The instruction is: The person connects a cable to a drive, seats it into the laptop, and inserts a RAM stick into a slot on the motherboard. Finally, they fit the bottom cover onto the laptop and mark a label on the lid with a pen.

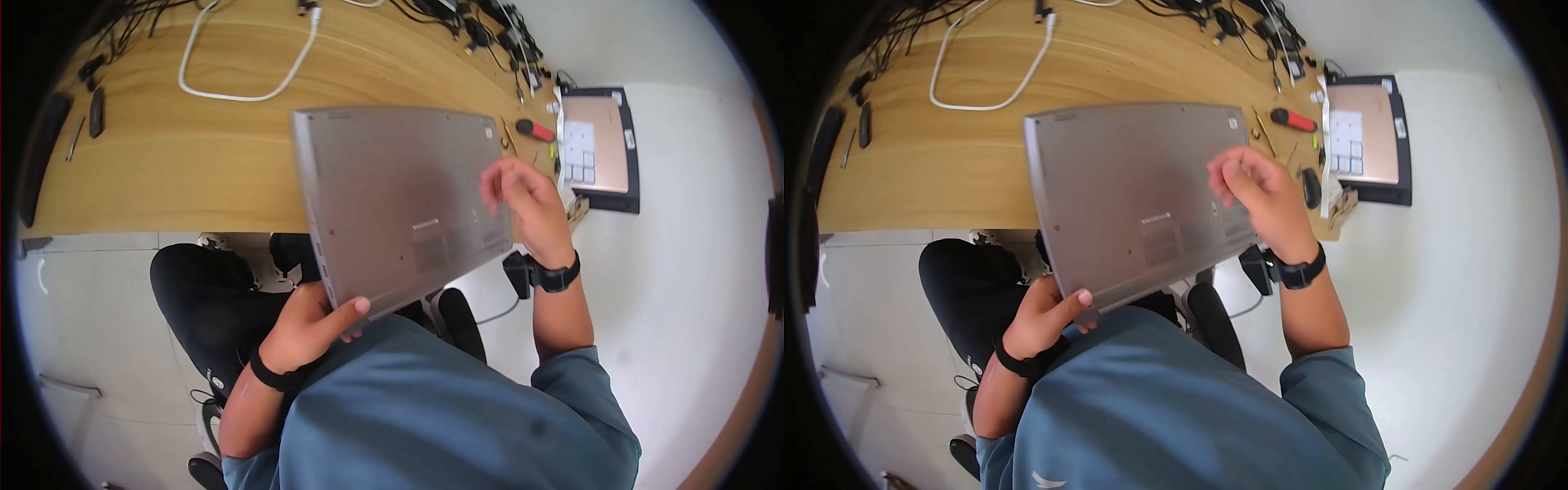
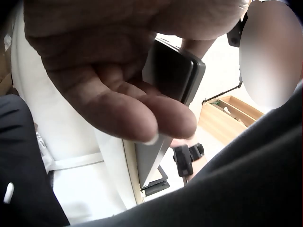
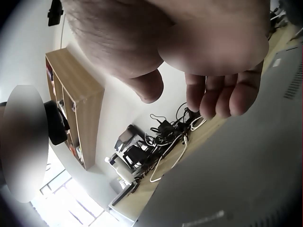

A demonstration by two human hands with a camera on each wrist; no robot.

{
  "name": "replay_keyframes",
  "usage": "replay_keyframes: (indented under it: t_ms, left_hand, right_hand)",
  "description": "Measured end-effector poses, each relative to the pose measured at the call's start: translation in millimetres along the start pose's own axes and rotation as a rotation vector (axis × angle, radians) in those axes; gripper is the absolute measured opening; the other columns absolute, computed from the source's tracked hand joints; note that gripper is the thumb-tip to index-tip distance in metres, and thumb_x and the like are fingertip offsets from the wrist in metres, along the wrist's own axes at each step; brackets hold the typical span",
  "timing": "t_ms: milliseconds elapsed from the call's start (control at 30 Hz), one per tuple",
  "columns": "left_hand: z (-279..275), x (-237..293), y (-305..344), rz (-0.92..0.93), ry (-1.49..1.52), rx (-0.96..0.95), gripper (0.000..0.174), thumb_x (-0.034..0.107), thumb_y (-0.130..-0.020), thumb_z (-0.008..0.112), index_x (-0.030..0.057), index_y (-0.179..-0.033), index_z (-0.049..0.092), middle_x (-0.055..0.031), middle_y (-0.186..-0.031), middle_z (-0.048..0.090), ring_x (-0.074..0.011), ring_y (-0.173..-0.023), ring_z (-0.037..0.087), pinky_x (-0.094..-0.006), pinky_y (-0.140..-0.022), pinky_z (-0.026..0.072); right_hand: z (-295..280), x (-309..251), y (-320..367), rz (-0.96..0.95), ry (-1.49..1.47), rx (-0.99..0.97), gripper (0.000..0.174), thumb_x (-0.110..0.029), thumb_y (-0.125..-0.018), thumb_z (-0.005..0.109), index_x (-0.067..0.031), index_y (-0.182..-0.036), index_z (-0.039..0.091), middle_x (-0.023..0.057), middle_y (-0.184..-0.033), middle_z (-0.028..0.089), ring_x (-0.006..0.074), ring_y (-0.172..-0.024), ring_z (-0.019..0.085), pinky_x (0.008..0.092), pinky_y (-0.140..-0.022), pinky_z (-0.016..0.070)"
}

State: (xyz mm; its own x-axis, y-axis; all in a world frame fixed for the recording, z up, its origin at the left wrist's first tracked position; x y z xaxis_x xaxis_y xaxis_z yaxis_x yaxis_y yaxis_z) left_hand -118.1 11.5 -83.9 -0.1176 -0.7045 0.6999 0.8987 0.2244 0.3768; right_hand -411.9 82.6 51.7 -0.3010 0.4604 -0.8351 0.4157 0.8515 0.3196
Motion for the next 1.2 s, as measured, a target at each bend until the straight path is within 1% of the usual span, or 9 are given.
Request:
replay_keyframes:
  t_ms: [133, 333, 400, 500, 600, 667, 767, 1067, 1200]
  left_hand:
    - [4, -20, 6, 0.075, -0.089, 0.007, 0.026, 0.023, -0.097, 0.069, -0.0031, -0.098, 0.065, -0.006, -0.071, 0.066, -0.0116, -0.064, 0.063, -0.0252, -0.06, 0.0508]
    - [28, -23, 5, 0.171, -0.027, 0.221, 0.03, 0.026, -0.099, 0.06, 0.0, -0.085, 0.06, -0.0041, -0.056, 0.053, -0.0128, -0.046, 0.048, -0.0261, -0.047, 0.0385]
    - [37, -17, 7, 0.228, -0.024, 0.282, 0.036, 0.031, -0.1, 0.056, 0.0, -0.082, 0.058, -0.0037, -0.051, 0.049, -0.014, -0.041, 0.044, -0.0272, -0.044, 0.0367]
    - [51, -3, 12, 0.283, 0.046, 0.314, 0.039, 0.034, -0.104, 0.049, 0.0008, -0.085, 0.056, -0.0009, -0.046, 0.04, -0.012, -0.036, 0.037, -0.0267, -0.04, 0.0328]
    - [53, 4, 17, 0.259, 0.127, 0.28, 0.038, 0.035, -0.106, 0.045, 0.0027, -0.091, 0.057, 0.0018, -0.047, 0.039, -0.0109, -0.036, 0.037, -0.0261, -0.039, 0.0331]
    - [50, 7, 20, 0.289, 0.199, 0.225, 0.037, 0.034, -0.105, 0.046, 0.0013, -0.094, 0.058, -0.0014, -0.048, 0.039, -0.013, -0.037, 0.036, -0.0274, -0.04, 0.0328]
    - [50, 8, 26, 0.265, 0.217, 0.282, 0.037, 0.035, -0.106, 0.045, 0.0029, -0.092, 0.057, 0.0001, -0.048, 0.039, -0.0124, -0.037, 0.035, -0.0271, -0.04, 0.0324]
    - [49, -1, 27, 0.279, 0.203, 0.226, 0.041, 0.036, -0.107, 0.041, 0.0003, -0.102, 0.06, 0.0027, -0.046, 0.041, -0.0107, -0.035, 0.037, -0.0254, -0.037, 0.0355]
    - [39, -1, 30, 0.238, 0.19, 0.236, 0.036, 0.036, -0.105, 0.046, 0.0037, -0.096, 0.058, 0.0027, -0.047, 0.036, -0.0114, -0.036, 0.033, -0.027, -0.039, 0.0324]
  right_hand:
    - [-12, 59, 69, 0.099, -0.208, -0.308, 0.052, -0.049, -0.102, 0.057, 0.0026, -0.096, 0.065, 0.0078, -0.089, 0.064, 0.0118, -0.067, 0.057, 0.0241, -0.058, 0.0446]
    - [19, 115, 102, 0.14, -0.378, -0.577, 0.061, -0.058, -0.101, 0.053, 0.0016, -0.106, 0.066, 0.0059, -0.084, 0.063, 0.0082, -0.069, 0.055, 0.0227, -0.061, 0.0436]
    - [36, 136, 98, 0.11, -0.455, -0.554, 0.063, -0.061, -0.101, 0.049, 0.0004, -0.104, 0.064, 0.0045, -0.08, 0.06, 0.009, -0.066, 0.051, 0.0228, -0.059, 0.0406]
    - [54, 137, 82, 0.091, -0.952, -0.412, 0.06, -0.062, -0.1, 0.048, -0.0051, -0.083, 0.056, 0.0011, -0.067, 0.047, 0.0133, -0.057, 0.042, 0.0256, -0.052, 0.0317]
    - [67, 120, 70, 0.092, -1.066, -0.345, 0.054, -0.057, -0.101, 0.051, -0.0064, -0.081, 0.054, 0.0012, -0.061, 0.044, 0.0135, -0.054, 0.041, 0.0263, -0.05, 0.0296]
    - [77, 113, 70, 0.099, -1.044, -0.355, 0.049, -0.051, -0.102, 0.052, -0.0071, -0.08, 0.055, 0.0021, -0.06, 0.045, 0.0135, -0.053, 0.041, 0.0265, -0.049, 0.0295]
    - [81, 99, 72, 0.087, -0.923, -0.132, 0.045, -0.045, -0.102, 0.054, -0.0075, -0.077, 0.054, 0.0034, -0.061, 0.049, 0.014, -0.054, 0.043, 0.0267, -0.05, 0.0318]
    - [74, 104, 78, 0.033, -0.914, -0.202, 0.046, -0.048, -0.102, 0.055, -0.0089, -0.078, 0.056, 0.0022, -0.06, 0.047, 0.0128, -0.054, 0.042, 0.0266, -0.05, 0.0314]
    - [52, 140, 76, 0.13, -1.108, -0.041, 0.042, -0.048, -0.099, 0.06, -0.0116, -0.077, 0.057, 0.0, -0.06, 0.051, 0.0086, -0.051, 0.044, 0.0236, -0.047, 0.0319]
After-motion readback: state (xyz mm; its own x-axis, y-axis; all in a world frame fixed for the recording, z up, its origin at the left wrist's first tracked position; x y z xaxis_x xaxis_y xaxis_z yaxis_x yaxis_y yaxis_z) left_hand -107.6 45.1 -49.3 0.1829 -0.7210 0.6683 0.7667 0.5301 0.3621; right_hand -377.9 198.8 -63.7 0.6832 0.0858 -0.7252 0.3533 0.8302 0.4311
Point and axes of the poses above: each hand's wrist, its own y-axis away from the middle knuckle, its own z-axis out of the palm, x = y × z, the point moved 2 cm from there along -y, towards the middle knuckle
